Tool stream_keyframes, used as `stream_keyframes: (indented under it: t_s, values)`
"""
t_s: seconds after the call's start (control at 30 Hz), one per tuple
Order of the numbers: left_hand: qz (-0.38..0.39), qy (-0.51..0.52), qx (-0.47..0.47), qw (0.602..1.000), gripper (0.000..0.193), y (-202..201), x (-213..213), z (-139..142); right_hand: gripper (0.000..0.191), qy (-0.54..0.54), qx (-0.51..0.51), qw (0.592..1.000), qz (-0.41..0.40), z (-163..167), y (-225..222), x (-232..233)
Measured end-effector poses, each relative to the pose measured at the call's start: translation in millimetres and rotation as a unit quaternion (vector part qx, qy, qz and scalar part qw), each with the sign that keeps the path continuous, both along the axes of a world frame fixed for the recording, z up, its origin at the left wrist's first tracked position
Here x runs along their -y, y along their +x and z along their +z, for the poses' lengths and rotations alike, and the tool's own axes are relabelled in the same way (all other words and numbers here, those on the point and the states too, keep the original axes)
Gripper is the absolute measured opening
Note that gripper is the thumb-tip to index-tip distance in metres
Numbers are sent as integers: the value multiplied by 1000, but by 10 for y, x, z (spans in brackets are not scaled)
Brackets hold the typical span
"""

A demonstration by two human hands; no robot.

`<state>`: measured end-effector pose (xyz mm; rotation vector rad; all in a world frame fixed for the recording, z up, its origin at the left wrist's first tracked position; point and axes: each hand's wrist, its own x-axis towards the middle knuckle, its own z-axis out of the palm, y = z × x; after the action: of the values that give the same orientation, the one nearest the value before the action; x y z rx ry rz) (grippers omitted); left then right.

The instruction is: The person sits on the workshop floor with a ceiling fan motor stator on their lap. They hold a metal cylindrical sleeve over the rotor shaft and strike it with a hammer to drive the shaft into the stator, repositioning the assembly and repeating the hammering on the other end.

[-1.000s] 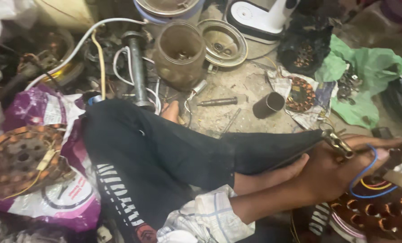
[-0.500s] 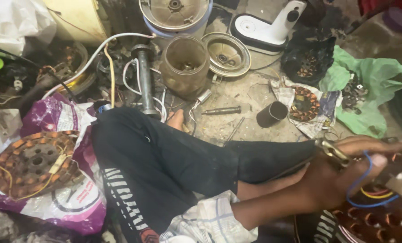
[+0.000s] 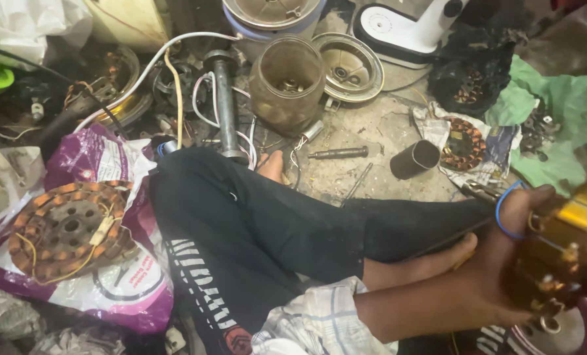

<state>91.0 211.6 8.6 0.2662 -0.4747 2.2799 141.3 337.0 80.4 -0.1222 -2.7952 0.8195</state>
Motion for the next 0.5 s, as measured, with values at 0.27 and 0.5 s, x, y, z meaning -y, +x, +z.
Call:
stream_keyframes:
  t_s: [0.27, 0.5]
  values:
    - [-8, -68, -34, 997, 49, 150, 181, 188, 56, 220, -52, 961, 160, 856, 276, 240]
    - [-20, -84, -58, 995, 53, 215, 295, 414, 59, 226, -179, 935, 208, 1126, 471, 566]
